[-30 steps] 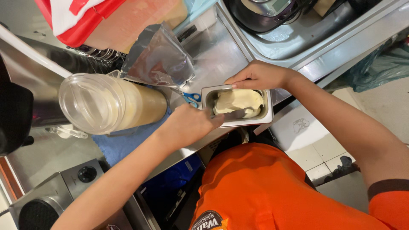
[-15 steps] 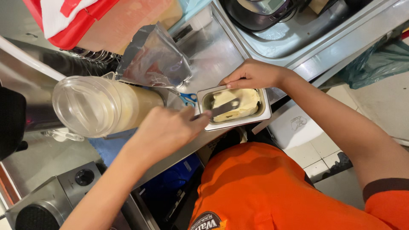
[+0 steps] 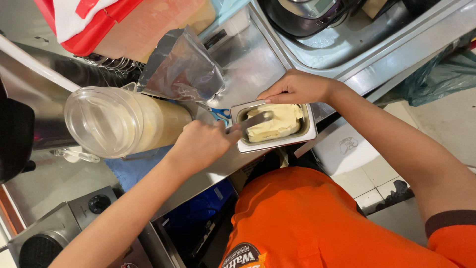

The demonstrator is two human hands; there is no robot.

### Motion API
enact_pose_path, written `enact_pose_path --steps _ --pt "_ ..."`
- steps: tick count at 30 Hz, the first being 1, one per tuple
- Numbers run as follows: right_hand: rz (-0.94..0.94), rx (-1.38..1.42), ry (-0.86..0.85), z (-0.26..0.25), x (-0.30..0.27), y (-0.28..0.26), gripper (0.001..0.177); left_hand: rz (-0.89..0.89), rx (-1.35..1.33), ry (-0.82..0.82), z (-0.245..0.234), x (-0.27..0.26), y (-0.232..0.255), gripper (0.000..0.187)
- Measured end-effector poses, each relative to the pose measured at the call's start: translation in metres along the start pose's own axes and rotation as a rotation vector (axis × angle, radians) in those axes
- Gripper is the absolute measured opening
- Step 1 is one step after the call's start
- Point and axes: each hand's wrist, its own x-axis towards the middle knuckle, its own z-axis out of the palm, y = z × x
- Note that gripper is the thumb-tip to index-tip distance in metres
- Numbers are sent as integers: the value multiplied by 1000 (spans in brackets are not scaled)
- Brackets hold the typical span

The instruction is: The person opens a foil bag and transfers its contents into a metal container, then uses a spatula to smooth and distribute the substance.

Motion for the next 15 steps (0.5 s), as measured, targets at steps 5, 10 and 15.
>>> enact_pose_path --steps 5,10,15 --pt "19 -33 35 3 0 3 32 -27 100 -63 -5 -5 9 30" --pt "47 -33 209 23 -11 17 31 -227 68 10 -29 -3 26 19" --pt "41 323 468 71 -36 13 29 -481 -286 83 -49 -18 30 15"
